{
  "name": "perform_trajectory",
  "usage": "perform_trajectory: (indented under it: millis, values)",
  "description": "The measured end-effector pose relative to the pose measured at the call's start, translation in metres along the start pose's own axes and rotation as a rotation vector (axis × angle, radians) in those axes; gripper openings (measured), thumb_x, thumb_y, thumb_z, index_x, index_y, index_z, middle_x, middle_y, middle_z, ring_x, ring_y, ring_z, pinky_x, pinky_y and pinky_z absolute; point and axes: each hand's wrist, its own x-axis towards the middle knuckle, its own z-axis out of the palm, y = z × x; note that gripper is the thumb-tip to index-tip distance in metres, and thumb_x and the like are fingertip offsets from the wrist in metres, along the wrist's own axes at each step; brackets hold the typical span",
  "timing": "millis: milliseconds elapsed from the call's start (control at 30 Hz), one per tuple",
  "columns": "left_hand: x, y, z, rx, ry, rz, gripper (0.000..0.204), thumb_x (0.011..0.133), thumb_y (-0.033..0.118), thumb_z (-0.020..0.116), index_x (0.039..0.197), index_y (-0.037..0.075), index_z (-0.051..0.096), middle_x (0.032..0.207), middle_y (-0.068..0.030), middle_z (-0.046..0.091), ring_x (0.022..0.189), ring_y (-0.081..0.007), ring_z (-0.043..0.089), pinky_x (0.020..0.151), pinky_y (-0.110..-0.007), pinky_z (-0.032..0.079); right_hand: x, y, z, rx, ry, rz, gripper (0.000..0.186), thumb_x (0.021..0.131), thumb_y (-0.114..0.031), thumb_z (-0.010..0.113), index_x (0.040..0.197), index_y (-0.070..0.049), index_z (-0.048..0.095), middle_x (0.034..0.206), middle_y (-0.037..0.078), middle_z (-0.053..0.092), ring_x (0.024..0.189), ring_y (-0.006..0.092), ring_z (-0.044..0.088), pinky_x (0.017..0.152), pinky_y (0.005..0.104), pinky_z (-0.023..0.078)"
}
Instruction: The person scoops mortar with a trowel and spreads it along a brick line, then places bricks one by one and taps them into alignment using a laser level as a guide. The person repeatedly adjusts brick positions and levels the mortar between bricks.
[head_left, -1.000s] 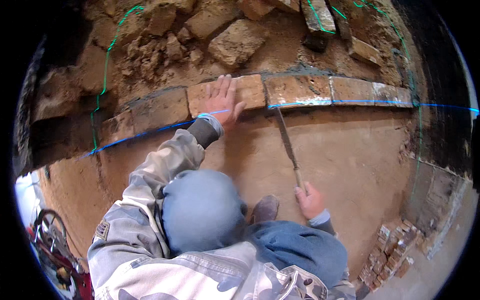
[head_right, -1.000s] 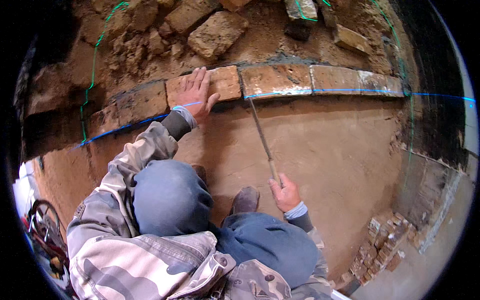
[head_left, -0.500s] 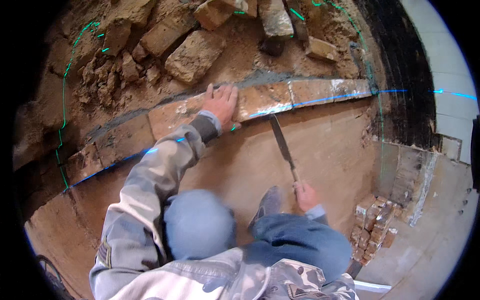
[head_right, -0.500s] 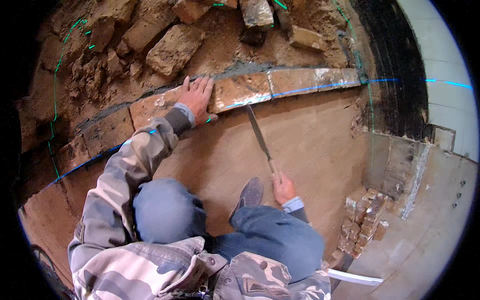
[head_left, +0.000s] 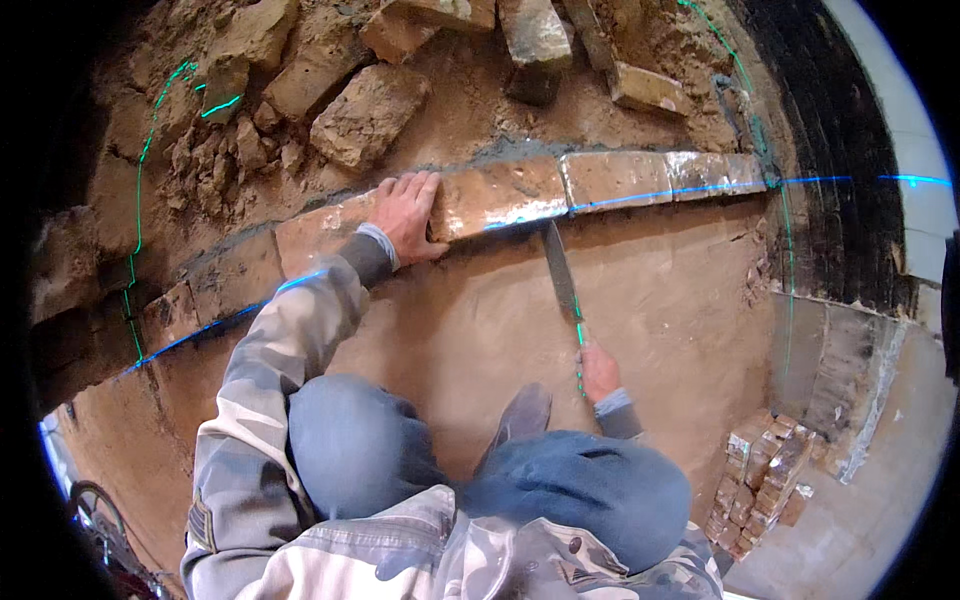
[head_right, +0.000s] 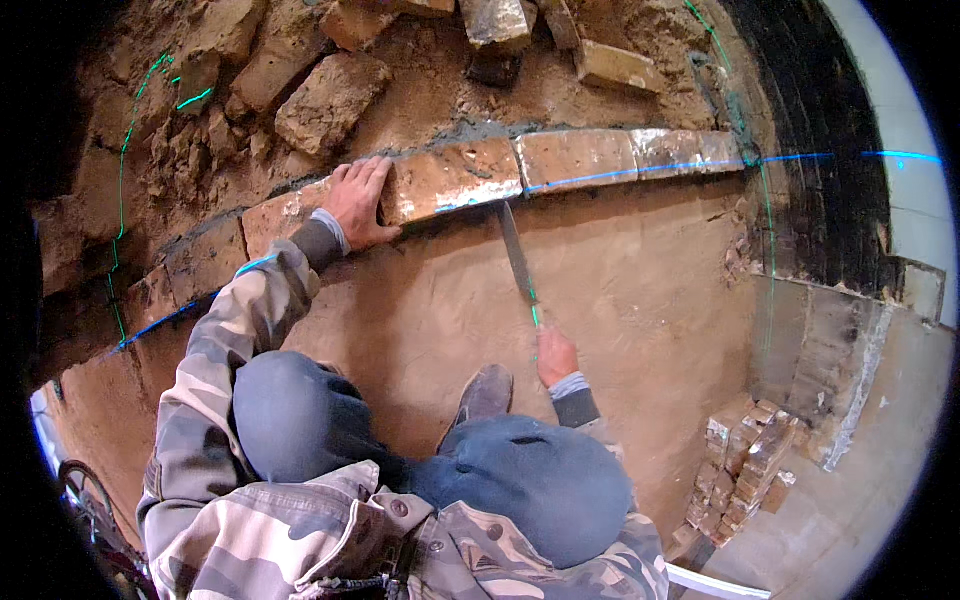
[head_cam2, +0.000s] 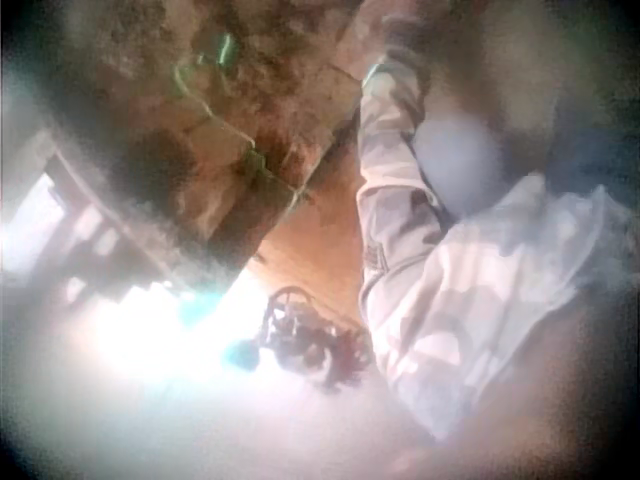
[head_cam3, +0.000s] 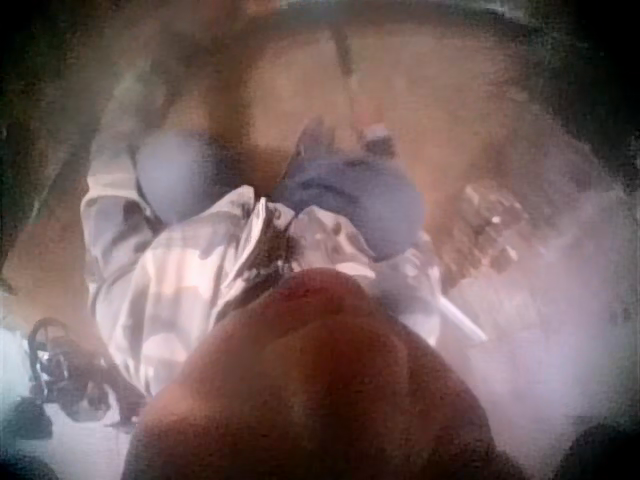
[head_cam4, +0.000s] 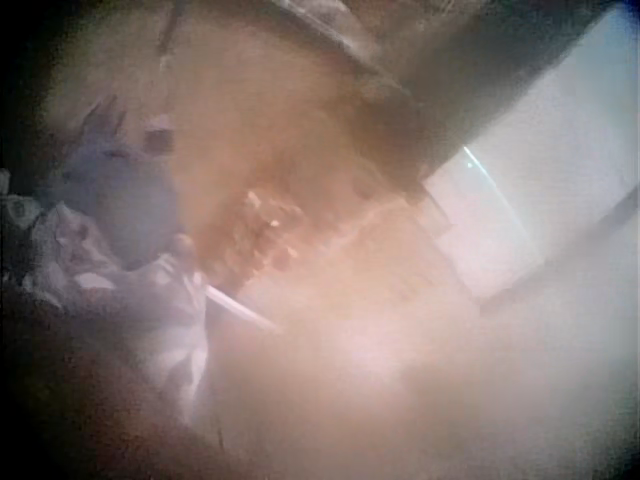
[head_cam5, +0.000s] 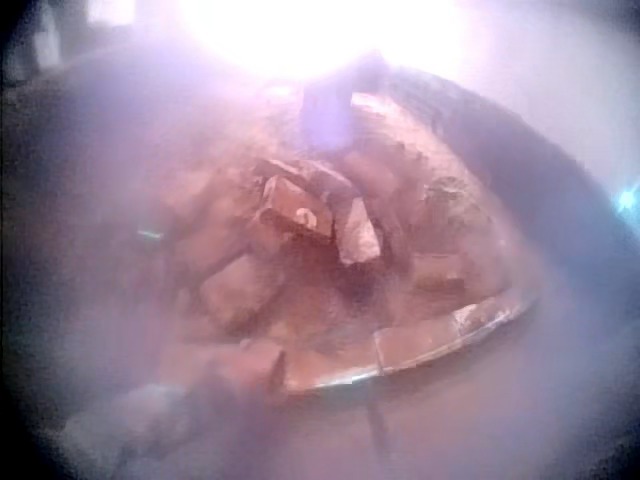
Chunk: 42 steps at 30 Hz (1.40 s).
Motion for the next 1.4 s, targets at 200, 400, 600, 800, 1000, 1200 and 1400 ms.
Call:
perform_trajectory:
  millis: [200, 400, 600, 800, 1000, 1200, 1400]
  values:
    - [0.006, 0.005, 0.004, -0.013, 0.040, 0.032, 0.106, 0.058, 0.040, 0.085, 0.142, -0.003, 0.036, 0.139, -0.0232, 0.046, 0.130, -0.0383, 0.043, 0.110, -0.049, 0.030, 0.007, -0.009, -0.019, -0.098, -0.016, -0.176, 0.036, 0.102, -0.031, 0.044, 0.089, -0.001, 0.059, 0.074, 0.020, 0.058, 0.071, 0.0383, 0.058, 0.064, 0.0468, 0.046]
    - [0.003, 0.003, 0.004, 0.002, 0.056, 0.029, 0.105, 0.057, 0.038, 0.085, 0.141, -0.003, 0.037, 0.138, -0.0224, 0.047, 0.130, -0.0380, 0.043, 0.109, -0.048, 0.031, 0.007, -0.010, -0.009, -0.148, -0.099, -0.080, 0.030, 0.102, -0.025, 0.041, 0.094, -0.001, 0.057, 0.080, 0.022, 0.058, 0.077, 0.0424, 0.058, 0.066, 0.0491, 0.046]
    - [0.007, 0.005, 0.012, -0.018, 0.091, 0.048, 0.104, 0.057, 0.038, 0.085, 0.140, -0.002, 0.038, 0.138, -0.0208, 0.047, 0.129, -0.0369, 0.045, 0.108, -0.049, 0.033, 0.016, -0.002, -0.009, -0.228, -0.047, -0.121, 0.031, 0.104, -0.027, 0.039, 0.093, -0.002, 0.055, 0.079, 0.019, 0.058, 0.074, 0.0391, 0.058, 0.067, 0.0472, 0.047]
    - [0.003, 0.005, 0.007, 0.009, 0.065, 0.010, 0.105, 0.057, 0.040, 0.085, 0.141, -0.002, 0.037, 0.138, -0.0215, 0.047, 0.130, -0.0374, 0.044, 0.108, -0.049, 0.033, 0.016, -0.017, -0.003, -0.005, -0.079, 0.049, 0.040, 0.103, -0.033, 0.043, 0.086, 0.000, 0.058, 0.082, 0.025, 0.062, 0.076, 0.0459, 0.059, 0.065, 0.0497, 0.046]
    - [0.002, 0.007, 0.006, -0.025, 0.042, 0.003, 0.106, 0.058, 0.041, 0.085, 0.141, -0.004, 0.037, 0.140, -0.0233, 0.045, 0.131, -0.0387, 0.043, 0.111, -0.048, 0.031, -0.008, -0.031, -0.016, 0.070, -0.058, -0.023, 0.039, 0.103, -0.034, 0.045, 0.091, 0.000, 0.060, 0.074, 0.019, 0.061, 0.067, 0.0346, 0.060, 0.064, 0.0427, 0.048]
    - [0.003, 0.004, 0.007, 0.020, 0.089, 0.029, 0.105, 0.058, 0.043, 0.085, 0.139, -0.005, 0.038, 0.137, -0.0223, 0.048, 0.128, -0.0371, 0.045, 0.110, -0.048, 0.032, 0.008, -0.085, -0.015, 0.280, -0.171, 0.004, 0.033, 0.103, -0.028, 0.046, 0.090, 0.000, 0.056, 0.075, 0.020, 0.059, 0.067, 0.0311, 0.059, 0.061, 0.0408, 0.046]
    - [0.003, 0.011, 0.007, 0.025, 0.053, -0.027, 0.107, 0.059, 0.044, 0.084, 0.142, -0.003, 0.037, 0.140, -0.0232, 0.046, 0.131, -0.0401, 0.042, 0.112, -0.048, 0.031, 0.048, -0.129, 0.012, 0.204, -0.125, -0.279, 0.029, 0.102, -0.025, 0.048, 0.088, 0.000, 0.052, 0.075, 0.024, 0.056, 0.068, 0.0420, 0.056, 0.060, 0.0452, 0.044]
